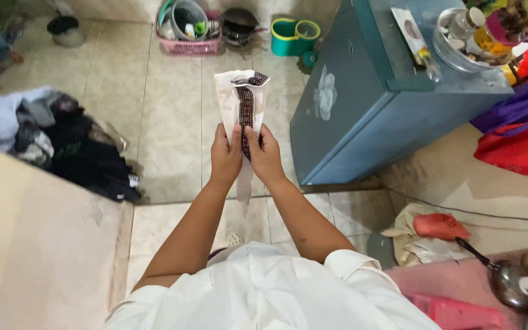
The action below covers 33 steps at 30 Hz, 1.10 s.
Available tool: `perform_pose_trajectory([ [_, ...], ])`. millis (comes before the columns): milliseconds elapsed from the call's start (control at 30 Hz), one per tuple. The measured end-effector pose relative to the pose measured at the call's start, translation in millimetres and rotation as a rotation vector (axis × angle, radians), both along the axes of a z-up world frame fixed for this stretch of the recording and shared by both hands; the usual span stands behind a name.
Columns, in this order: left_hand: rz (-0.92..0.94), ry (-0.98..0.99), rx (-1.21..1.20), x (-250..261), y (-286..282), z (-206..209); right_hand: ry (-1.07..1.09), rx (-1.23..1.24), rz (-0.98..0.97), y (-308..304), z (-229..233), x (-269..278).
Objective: Moving clothes and sanitary pads from a bed to a pile of laundry in another room.
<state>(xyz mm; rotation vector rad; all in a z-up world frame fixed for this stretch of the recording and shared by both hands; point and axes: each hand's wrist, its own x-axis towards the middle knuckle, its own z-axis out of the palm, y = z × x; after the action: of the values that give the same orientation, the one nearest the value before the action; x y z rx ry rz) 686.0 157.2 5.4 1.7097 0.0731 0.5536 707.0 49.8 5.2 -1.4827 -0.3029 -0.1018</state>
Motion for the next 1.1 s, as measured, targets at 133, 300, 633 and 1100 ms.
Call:
perform_pose_trajectory([
  [133,-0.089,-0.040,-0.059,55.5,10.9,25.7,-0.014,-0.059,-0.068,11.7,7.5,58.6],
  [300,-0.125,-0.050,-0.041,123.7,9.0,4.5,0.024,0.036,-0.116,11.9,-1.3,113.9],
  [633,-0.120,0.074,-0.091,274.1,0.4,1.7,-0.025,-0.021,-0.109,1.5,8.2,261.3],
  [1100,0.165,0.185,0.007,445.5,41.3,-23.1,-0.022,-0.121,0.094,42.6,-12.3,452.4],
])
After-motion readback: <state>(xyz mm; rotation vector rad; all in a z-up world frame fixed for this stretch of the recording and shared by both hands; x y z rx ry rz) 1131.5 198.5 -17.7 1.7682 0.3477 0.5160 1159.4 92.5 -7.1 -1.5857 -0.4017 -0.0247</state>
